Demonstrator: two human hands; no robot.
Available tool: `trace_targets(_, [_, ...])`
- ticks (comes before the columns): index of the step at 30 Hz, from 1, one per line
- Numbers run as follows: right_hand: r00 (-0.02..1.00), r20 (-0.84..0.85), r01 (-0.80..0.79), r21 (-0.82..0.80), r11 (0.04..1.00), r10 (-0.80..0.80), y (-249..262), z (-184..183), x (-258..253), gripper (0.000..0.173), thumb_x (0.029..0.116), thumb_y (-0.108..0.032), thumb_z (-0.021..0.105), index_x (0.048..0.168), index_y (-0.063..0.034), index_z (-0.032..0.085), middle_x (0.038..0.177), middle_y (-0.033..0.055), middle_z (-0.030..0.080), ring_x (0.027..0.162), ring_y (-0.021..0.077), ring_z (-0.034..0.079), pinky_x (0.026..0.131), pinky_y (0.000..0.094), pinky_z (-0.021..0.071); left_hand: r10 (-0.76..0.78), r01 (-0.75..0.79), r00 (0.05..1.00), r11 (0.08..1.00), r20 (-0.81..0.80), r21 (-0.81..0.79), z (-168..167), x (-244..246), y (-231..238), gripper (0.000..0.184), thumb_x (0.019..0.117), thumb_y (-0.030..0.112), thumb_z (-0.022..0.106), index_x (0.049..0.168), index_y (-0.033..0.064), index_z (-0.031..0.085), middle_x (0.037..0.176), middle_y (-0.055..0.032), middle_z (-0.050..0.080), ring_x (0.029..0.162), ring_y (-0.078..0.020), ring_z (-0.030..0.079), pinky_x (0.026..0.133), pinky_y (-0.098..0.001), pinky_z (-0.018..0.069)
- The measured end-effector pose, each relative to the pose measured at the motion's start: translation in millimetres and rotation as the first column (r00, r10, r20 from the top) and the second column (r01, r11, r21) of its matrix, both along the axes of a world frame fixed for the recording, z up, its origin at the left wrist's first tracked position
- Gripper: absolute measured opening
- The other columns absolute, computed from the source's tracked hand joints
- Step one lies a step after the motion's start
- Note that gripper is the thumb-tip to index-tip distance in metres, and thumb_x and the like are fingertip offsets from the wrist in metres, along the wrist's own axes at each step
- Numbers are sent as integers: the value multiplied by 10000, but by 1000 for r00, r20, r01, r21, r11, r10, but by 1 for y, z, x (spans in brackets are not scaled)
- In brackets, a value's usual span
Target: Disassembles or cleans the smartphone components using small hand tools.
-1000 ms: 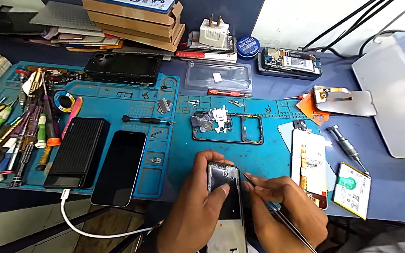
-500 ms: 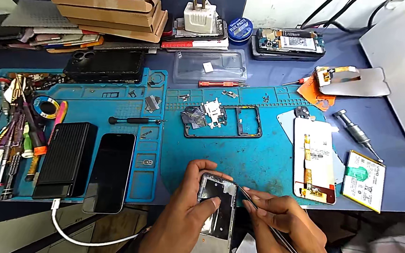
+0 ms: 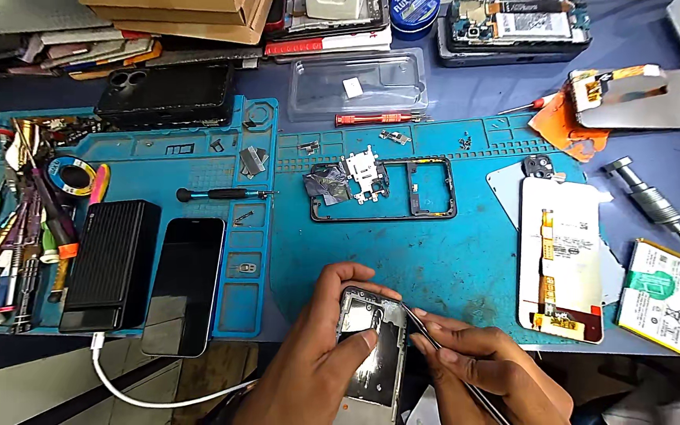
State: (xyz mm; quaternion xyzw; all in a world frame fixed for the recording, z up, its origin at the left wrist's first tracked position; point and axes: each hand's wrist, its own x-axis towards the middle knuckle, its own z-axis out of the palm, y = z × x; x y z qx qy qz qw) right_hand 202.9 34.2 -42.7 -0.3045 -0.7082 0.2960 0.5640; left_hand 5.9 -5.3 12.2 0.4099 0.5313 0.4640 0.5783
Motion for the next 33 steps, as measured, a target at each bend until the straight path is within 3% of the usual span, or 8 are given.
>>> trace_targets(8, [1000, 10, 22, 5, 1000, -22, 0, 1, 2, 247, 872, -21, 774, 820, -88, 541, 827, 26, 669, 872, 241, 769, 755, 395, 705, 57, -57, 998, 998, 22, 22, -1, 6, -3, 535, 934, -26, 502, 1428, 135, 375, 1285, -98, 662, 1157, -267, 660, 945, -396, 583])
trace_targets(15, [999, -15, 31, 18, 999, -31, -4, -2, -13, 227, 879, -31, 783, 849, -79, 563, 856, 37, 699, 887, 234, 776, 781, 391, 702, 52, -51, 998, 998, -27, 27, -1, 6, -3, 534, 935, -7, 502, 1433, 146, 381, 1281, -68, 669, 1164, -244, 655, 958, -390, 577])
trace_targets(23, [996, 41, 72, 46, 996, -74, -9, -2, -4, 184, 896, -26, 731, 855, -81, 559, 890, 48, 698, 942, 229, 761, 799, 365, 688, 66, -65, 998, 996, -12, 56, -3, 8, -3, 552, 931, -29, 496, 1440, 134, 358, 1281, -95, 663, 1158, -268, 662, 941, -404, 588])
trace_targets(33, [997, -25, 70, 38, 997, -69, -12, -4, -19, 202, 879, -19, 761, 849, -67, 568, 885, 63, 711, 933, 244, 770, 800, 374, 692, 65, -62, 997, 996, -46, 64, -3, 9, -3, 546, 929, -34, 494, 1433, 128, 361, 1287, -86, 661, 1172, -260, 654, 957, -397, 582])
